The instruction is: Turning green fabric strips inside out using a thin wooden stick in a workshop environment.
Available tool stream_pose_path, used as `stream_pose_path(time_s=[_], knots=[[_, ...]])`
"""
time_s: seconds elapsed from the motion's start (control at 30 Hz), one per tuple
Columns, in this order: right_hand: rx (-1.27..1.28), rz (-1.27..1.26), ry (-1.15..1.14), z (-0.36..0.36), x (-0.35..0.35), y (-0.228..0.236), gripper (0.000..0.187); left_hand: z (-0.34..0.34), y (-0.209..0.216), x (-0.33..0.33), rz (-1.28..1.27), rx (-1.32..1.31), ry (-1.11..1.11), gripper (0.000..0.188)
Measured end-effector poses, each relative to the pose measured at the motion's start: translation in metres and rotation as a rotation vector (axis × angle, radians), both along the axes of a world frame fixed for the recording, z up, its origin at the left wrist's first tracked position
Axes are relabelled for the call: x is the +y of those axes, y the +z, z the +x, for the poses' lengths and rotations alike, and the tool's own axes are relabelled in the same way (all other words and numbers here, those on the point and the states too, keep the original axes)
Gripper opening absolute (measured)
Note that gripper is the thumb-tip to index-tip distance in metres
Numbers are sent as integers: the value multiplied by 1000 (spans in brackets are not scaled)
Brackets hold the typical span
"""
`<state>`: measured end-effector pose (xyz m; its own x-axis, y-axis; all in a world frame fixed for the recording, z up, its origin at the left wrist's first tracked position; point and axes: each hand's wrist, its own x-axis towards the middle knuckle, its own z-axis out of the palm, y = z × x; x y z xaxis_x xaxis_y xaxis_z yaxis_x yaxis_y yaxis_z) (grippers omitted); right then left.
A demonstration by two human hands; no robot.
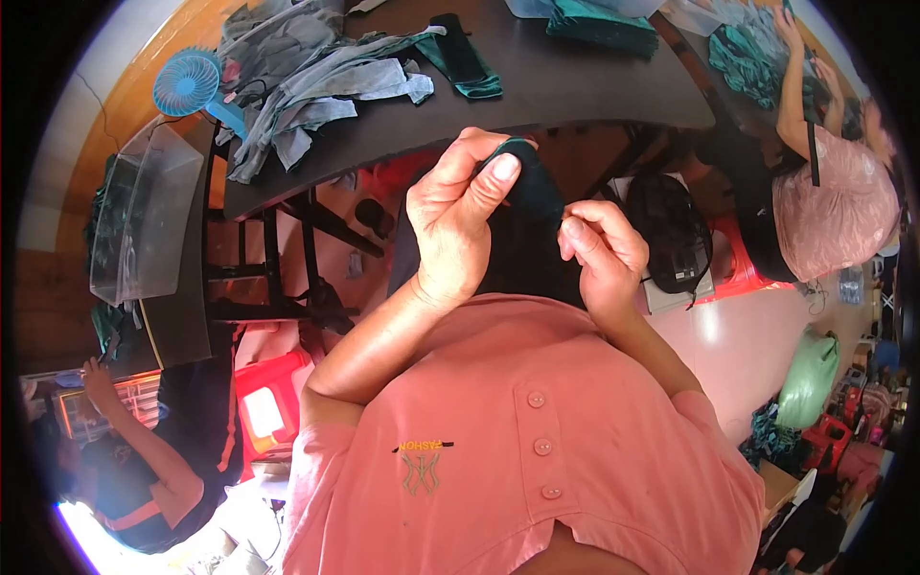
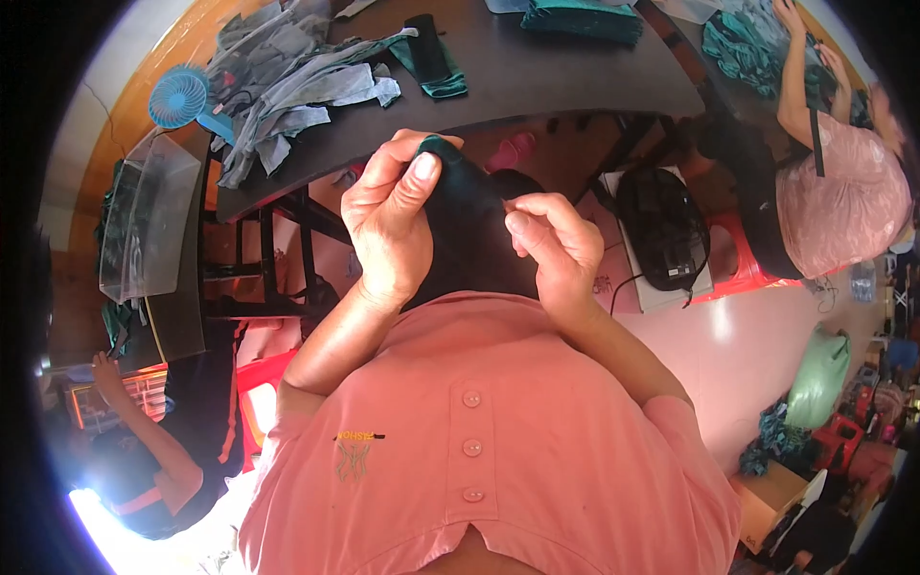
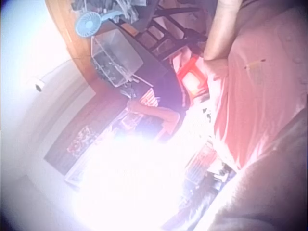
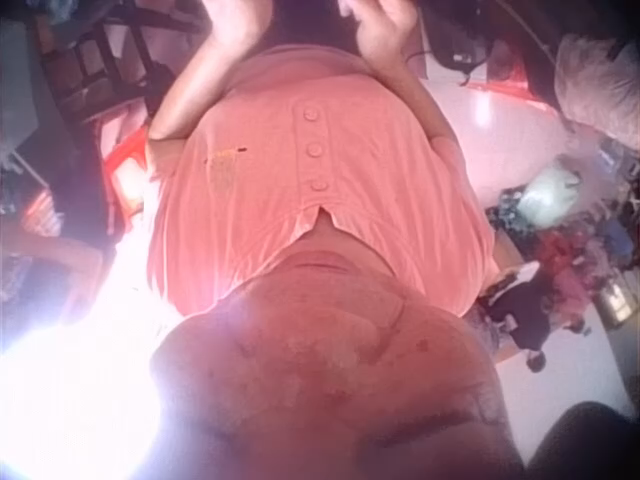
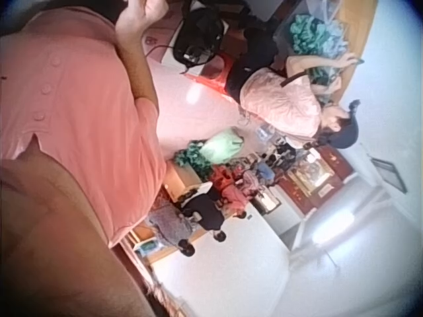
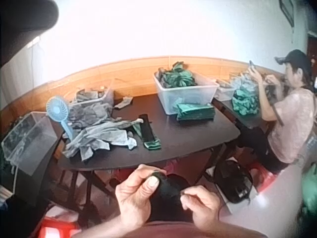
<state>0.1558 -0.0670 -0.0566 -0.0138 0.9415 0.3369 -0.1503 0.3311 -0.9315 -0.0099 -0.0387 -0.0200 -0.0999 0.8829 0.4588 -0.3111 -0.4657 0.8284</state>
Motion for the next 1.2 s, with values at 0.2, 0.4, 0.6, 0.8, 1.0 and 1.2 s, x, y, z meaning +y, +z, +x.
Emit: stream_pose_path(time_s=[0.2, 0.4, 0.6, 0.8, 1.0, 1.2], knots=[[-81, 10, -71, 6, -1, -1, 8, -15, 11, 1, 30, 424, 161, 27], [-255, 188, -151, 7, -1, 0, 9, -22, 32, -16, -27, 294, 73, 29], [-284, 178, -103, 6, -3, 2, 12, -27, 16, -10, -70, 153, -176, 19], [-247, -84, 126, 13, -2, 8, 15, -27, 14, -9, 8, 124, -193, 17], [-198, -57, 106, 12, -4, 4, 13, -38, 23, -17, -113, 296, -175, 18], [-284, 27, 36, 10, -4, 7, 13, -34, 22, -17, -211, 110, -292, 19]])
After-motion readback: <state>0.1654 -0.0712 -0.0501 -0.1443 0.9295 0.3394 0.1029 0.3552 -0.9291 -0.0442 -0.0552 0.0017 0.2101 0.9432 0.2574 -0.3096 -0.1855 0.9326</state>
